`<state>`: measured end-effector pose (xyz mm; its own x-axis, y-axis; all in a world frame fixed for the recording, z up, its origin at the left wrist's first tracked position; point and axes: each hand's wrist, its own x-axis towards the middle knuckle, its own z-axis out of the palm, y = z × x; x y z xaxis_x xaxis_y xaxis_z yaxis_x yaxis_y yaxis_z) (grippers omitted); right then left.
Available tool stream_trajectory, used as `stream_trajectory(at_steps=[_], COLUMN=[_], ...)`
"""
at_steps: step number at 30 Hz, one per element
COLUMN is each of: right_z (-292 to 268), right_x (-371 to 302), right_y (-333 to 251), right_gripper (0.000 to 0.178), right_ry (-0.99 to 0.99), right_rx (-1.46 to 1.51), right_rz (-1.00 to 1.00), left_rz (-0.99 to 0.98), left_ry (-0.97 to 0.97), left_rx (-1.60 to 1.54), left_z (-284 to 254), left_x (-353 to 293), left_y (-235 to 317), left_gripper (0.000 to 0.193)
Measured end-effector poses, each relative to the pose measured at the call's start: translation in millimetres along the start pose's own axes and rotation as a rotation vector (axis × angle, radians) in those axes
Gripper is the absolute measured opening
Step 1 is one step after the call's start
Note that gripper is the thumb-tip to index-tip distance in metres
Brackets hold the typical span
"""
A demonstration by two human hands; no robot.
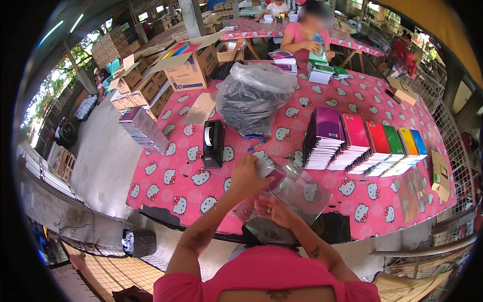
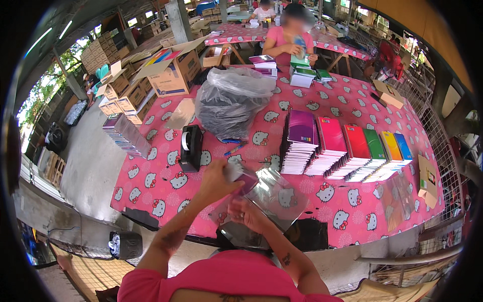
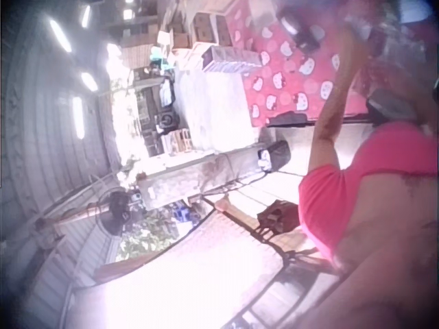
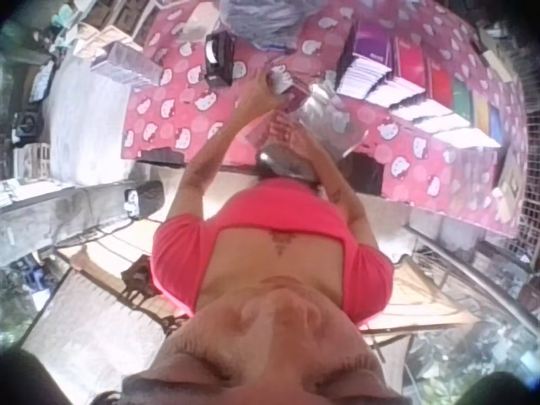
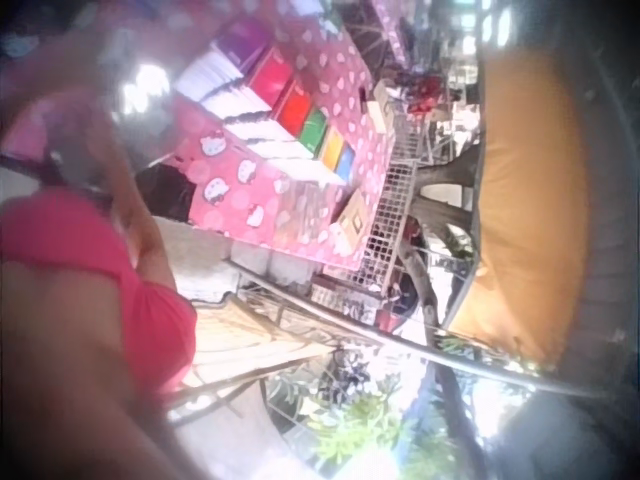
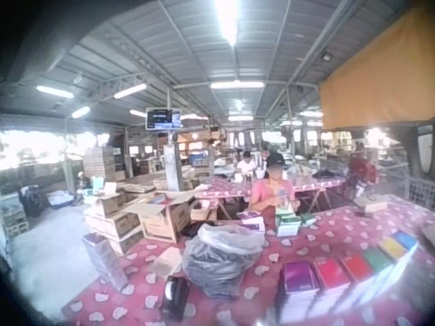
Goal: The person repeatedly picks up small notebooks from a stack, places them into clear plastic sleeves, and seals the sleeves using a handheld heat sealer. The sealed notebooks are then set aside on the table. The process is repeated for multiple notebooks of different colors.
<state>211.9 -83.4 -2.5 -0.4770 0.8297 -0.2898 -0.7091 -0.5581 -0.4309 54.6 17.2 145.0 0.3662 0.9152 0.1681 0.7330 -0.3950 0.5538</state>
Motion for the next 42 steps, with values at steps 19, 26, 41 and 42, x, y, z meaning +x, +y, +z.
stream_trajectory(at_steps=[19, 26, 41, 42], right_z=[20, 16, 45, 53], right_x=[-57, -22, -2, -6], right_y=[-104, -77, -103, -109], right_gripper=[0.074, 0.076, 0.036, 0.028], right_ry=[0.437, 0.395, 0.282, 0.339], right_rx=[-1.279, -1.188, -1.101, -1.222], right_rz=[-0.681, -0.545, -0.673, -0.691], left_rz=[0.200, -0.127, 0.035, 0.005], left_ry=[-0.149, 0.066, -0.070, 0.161], left_rx=[0.408, 0.425, -0.828, -0.628], left_z=[111, 100, 22, 17], left_x=[-70, -83, -39, -31], left_y=[-90, -116, -55, -83], left_gripper=[0.061, 0.065, 0.073, 0.064])
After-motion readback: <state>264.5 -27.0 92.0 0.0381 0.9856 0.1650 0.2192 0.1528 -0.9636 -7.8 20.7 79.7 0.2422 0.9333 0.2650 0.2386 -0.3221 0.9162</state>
